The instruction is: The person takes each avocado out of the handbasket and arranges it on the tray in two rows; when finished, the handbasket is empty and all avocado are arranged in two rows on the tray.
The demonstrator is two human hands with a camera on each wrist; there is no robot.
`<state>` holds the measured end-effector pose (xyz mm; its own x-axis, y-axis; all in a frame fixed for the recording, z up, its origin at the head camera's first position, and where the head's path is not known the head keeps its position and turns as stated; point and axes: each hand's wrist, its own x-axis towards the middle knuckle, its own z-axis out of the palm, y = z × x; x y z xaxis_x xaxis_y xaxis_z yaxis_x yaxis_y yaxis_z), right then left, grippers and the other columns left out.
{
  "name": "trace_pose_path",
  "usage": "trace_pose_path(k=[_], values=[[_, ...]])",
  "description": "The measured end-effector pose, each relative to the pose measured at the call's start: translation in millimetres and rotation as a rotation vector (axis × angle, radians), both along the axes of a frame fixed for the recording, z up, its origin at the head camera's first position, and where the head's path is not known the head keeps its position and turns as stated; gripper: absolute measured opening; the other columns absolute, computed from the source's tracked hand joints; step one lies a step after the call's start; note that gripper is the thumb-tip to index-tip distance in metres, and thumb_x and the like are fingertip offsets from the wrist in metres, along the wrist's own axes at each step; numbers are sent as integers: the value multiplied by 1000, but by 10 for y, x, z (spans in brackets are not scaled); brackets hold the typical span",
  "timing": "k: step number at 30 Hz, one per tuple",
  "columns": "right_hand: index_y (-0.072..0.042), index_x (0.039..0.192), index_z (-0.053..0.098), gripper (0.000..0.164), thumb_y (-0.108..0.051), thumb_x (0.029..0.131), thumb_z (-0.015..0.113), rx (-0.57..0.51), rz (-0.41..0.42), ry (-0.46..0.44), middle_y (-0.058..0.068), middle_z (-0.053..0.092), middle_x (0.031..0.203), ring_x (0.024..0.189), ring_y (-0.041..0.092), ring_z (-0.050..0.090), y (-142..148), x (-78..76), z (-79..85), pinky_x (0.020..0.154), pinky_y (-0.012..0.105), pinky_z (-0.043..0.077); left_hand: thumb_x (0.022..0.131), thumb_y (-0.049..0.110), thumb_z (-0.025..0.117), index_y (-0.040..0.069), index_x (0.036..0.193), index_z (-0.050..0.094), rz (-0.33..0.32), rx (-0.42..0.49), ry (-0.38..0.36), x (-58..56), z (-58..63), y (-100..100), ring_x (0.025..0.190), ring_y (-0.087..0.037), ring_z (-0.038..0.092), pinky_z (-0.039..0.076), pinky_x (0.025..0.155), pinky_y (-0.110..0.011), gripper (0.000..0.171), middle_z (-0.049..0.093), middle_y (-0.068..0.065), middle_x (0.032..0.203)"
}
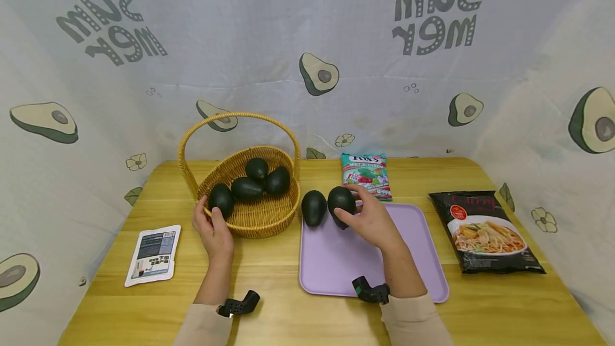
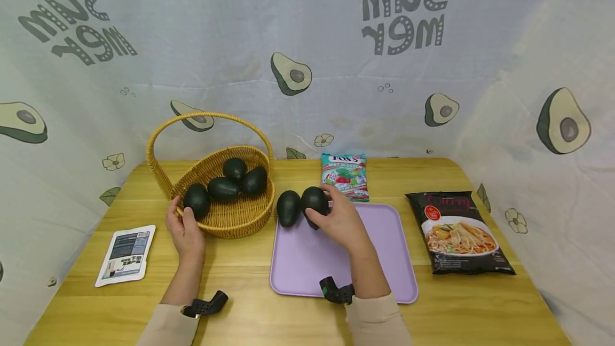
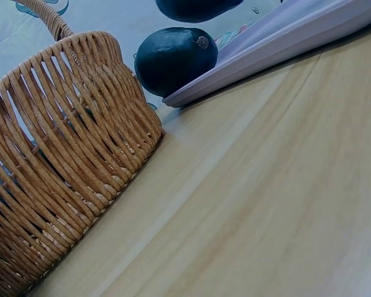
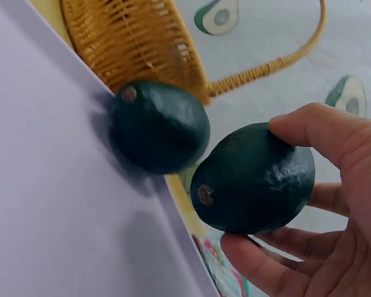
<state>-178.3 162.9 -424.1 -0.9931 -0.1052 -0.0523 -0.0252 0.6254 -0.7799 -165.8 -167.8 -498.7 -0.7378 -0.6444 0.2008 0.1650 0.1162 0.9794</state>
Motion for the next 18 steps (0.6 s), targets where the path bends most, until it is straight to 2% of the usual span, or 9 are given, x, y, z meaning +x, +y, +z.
trace_pose_path(k=[5, 10, 12, 18], values=[[-25, 152, 44, 69, -39, 91, 75, -1, -29, -64, 20, 56, 137, 109, 35, 64, 162, -41, -35, 78, 38, 59, 106, 19, 45, 12, 150, 44, 5, -2, 1, -4, -1, -6, 146, -24, 29, 27, 116, -28, 45, 31, -14, 155], [-22, 154, 43, 71, -42, 93, 72, 38, -41, -101, 23, 55, 139, 113, 37, 61, 287, -78, -56, 78, 38, 58, 105, 18, 45, 12, 150, 44, 11, -5, 4, -14, -3, -12, 146, -24, 29, 27, 118, -37, 45, 32, -14, 155], [-20, 154, 43, 71, -43, 93, 72, 49, -44, -108, 24, 54, 140, 114, 39, 60, 325, -85, -64, 78, 39, 58, 105, 18, 45, 11, 150, 44, 10, -8, 7, -13, -3, -10, 146, -25, 29, 27, 118, -37, 45, 32, -14, 155], [-16, 152, 43, 70, -43, 93, 70, 91, -62, -104, 27, 55, 140, 119, 42, 57, 404, -92, -112, 83, 44, 56, 105, 17, 46, 9, 148, 45, 18, -12, 21, -6, -1, 10, 146, -25, 29, 27, 113, -24, 44, 32, -16, 154]])
